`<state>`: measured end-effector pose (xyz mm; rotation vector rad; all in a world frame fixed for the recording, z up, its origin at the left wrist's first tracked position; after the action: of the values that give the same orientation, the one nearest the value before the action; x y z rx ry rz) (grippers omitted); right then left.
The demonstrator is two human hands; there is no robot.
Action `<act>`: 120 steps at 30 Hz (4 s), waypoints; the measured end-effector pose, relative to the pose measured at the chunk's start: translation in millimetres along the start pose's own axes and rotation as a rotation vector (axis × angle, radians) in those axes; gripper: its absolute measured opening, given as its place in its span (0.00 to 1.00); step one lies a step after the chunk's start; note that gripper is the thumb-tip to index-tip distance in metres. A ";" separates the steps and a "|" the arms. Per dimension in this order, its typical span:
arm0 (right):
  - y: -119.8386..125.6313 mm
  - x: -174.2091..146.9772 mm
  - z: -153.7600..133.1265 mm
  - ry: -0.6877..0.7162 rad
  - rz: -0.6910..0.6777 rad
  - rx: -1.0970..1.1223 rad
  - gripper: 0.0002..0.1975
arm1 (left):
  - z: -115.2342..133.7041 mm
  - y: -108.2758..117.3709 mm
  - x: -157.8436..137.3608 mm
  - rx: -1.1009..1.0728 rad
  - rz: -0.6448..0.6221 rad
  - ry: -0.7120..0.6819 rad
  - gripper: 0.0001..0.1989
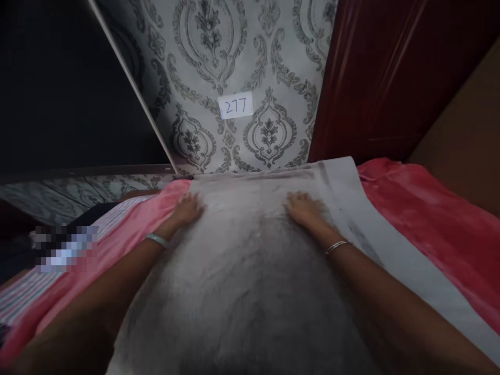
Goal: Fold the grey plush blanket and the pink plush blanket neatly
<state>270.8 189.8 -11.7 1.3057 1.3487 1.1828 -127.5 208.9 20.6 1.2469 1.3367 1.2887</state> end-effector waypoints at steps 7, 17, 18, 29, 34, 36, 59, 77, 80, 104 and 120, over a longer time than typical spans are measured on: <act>-25.8 -71.8 -87.6 0.277 0.003 -0.024 0.31 | 144.2 -24.8 -96.6 -0.141 -0.058 -0.536 0.31; -15.1 -145.5 152.3 -0.194 0.216 -0.011 0.36 | -86.4 -29.2 -99.7 -0.018 -0.109 -0.030 0.31; -17.2 -153.0 161.4 -0.199 0.242 0.008 0.37 | -93.0 -29.3 -105.9 -0.015 -0.118 -0.029 0.30; -4.9 -142.9 128.5 -0.280 0.167 0.011 0.35 | -45.5 4.5 -95.5 -0.011 -0.103 -0.030 0.30; -6.4 -103.9 -12.0 0.074 0.110 -0.004 0.30 | 75.9 11.0 -84.7 -0.093 -0.077 -0.345 0.31; -18.6 -92.7 -39.4 0.171 0.066 -0.005 0.30 | 108.4 3.5 -81.5 -0.109 -0.079 -0.421 0.31; 44.2 18.2 103.7 -0.180 0.417 -0.126 0.35 | 168.3 -14.0 -46.1 -0.286 -0.074 -0.722 0.29; 80.0 116.9 87.0 -0.001 0.408 -0.279 0.24 | 132.9 -24.3 -16.2 -0.178 0.001 -0.248 0.33; 79.8 119.0 86.6 -0.021 0.412 -0.315 0.23 | 132.4 -21.4 -18.4 -0.156 0.012 -0.235 0.32; 15.8 -153.5 70.0 0.488 0.482 0.124 0.13 | 114.0 43.6 -34.7 -0.335 0.591 -0.343 0.25; 26.7 -92.3 -20.3 0.443 0.496 0.219 0.12 | 148.1 16.3 -35.3 -0.239 0.236 -0.620 0.42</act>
<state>259.1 96.3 16.1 1.6635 1.5449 1.7817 24.5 190.8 23.1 1.4979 0.5935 1.0494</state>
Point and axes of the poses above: each hand's wrist, its own x-axis towards the middle knuckle, its own y-axis out of the back of the hand, z = x × y, the point moved 8 cm from there along x, towards the middle knuckle, and after that the axes turned 6 degrees about y, right-handed, at the moved point
